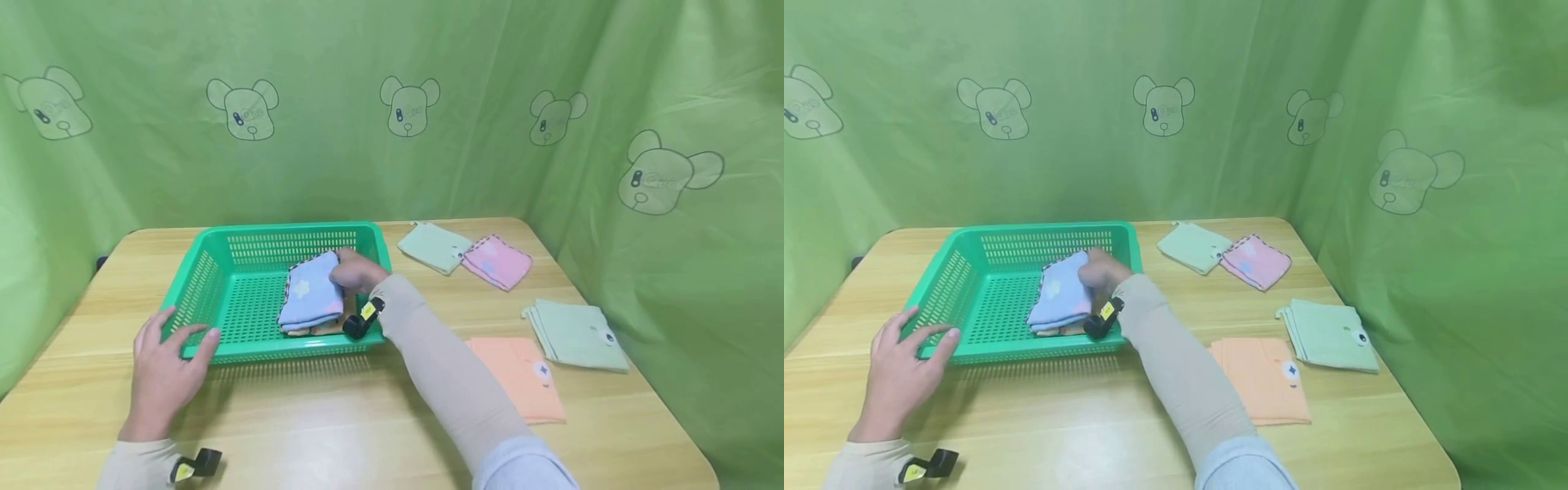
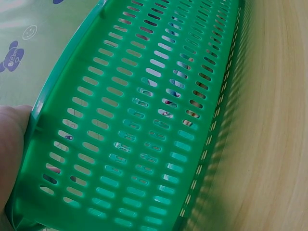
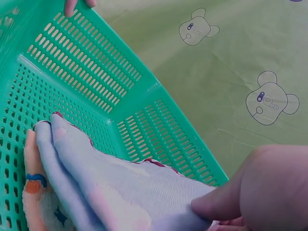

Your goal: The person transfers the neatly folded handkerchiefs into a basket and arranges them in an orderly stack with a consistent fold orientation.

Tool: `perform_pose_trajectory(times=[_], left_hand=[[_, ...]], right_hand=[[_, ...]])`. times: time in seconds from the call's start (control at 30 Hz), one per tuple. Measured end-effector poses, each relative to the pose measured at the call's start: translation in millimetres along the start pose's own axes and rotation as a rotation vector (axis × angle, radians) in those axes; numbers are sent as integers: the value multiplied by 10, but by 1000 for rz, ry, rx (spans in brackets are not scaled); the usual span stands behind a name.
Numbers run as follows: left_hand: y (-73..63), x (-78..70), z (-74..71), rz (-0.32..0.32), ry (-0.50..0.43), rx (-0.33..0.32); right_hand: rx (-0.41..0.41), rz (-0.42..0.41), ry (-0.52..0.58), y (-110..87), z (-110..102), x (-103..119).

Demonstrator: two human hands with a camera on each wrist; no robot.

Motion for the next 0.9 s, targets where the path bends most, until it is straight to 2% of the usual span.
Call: perform_pose_trajectory(times=[0.33, 0.9], left_hand=[[1, -7, -2, 2, 2, -3], [-18, 13, 15, 6, 0, -7]], right_hand=[[-92, 29, -163, -44, -64, -51], [-85, 104, -99, -79, -73, -95]])
Point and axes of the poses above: each hand's wrist, its own y-axis towards the middle knuckle, its own z-axis out of the palm, x = y × z, the point moved 6 cm from there along y, towards the middle knuckle, and after that the axes turned 5 degrees about -x, right-handed, at the moved point
